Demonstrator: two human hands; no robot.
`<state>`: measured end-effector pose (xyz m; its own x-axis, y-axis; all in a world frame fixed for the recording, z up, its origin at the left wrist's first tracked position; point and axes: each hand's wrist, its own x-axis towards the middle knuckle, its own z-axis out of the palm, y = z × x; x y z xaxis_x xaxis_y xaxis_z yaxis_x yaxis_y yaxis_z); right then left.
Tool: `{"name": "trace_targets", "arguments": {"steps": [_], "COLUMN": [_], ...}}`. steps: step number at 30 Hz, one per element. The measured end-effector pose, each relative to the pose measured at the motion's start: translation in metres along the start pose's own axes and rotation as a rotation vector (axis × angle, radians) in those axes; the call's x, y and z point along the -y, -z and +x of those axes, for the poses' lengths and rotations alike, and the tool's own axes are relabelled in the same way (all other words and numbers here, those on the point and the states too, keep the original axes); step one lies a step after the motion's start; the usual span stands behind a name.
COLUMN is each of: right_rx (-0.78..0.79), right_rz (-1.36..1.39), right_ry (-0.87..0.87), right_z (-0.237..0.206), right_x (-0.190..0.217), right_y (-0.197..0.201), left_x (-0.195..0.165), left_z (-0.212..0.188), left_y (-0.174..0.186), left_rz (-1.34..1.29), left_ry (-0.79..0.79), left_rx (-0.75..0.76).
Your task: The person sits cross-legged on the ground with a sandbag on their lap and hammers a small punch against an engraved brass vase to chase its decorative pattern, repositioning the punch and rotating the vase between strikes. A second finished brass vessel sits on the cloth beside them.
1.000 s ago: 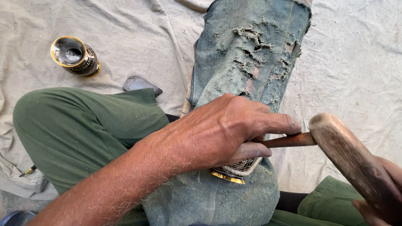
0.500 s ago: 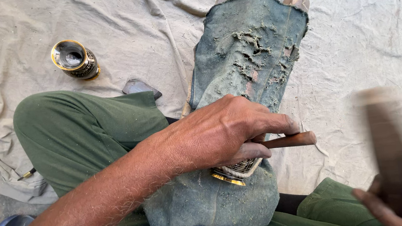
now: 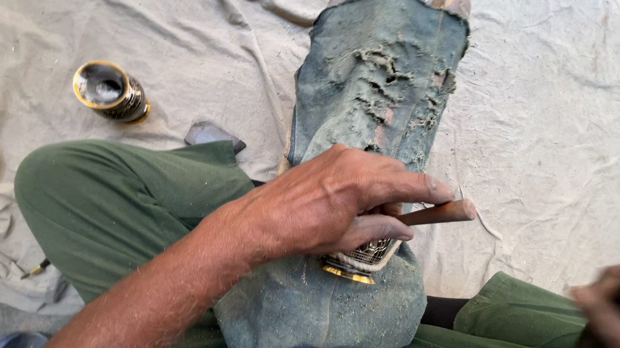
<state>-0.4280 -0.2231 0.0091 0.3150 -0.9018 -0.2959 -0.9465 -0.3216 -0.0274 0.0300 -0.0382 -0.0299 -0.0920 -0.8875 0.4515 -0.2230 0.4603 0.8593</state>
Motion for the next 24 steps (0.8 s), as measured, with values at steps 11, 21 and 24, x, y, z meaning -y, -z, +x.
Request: {"name": "trace_targets", "arguments": {"steps": [11, 21, 24], "right_rx": [0.094, 0.167, 0.075], "right_rz": [0.763, 0.961, 0.814], "right_ry": [0.033, 0.264, 0.396], "right_z": [-0.042, -0.042, -0.051], "right_x": [0.111, 0.098, 0.103], "right_y": [0.018, 0.015, 0.015], "left_x": [-0.041, -0.062, -0.066], "left_z": [-0.021, -0.018, -0.016], "left_y": [-0.011, -0.028, -0.029], "left_rz": [0.018, 0.205, 0.286], "left_ry": [0.138, 0.340, 0.329], "left_rx": [-0.177, -0.239, -0.159]}}
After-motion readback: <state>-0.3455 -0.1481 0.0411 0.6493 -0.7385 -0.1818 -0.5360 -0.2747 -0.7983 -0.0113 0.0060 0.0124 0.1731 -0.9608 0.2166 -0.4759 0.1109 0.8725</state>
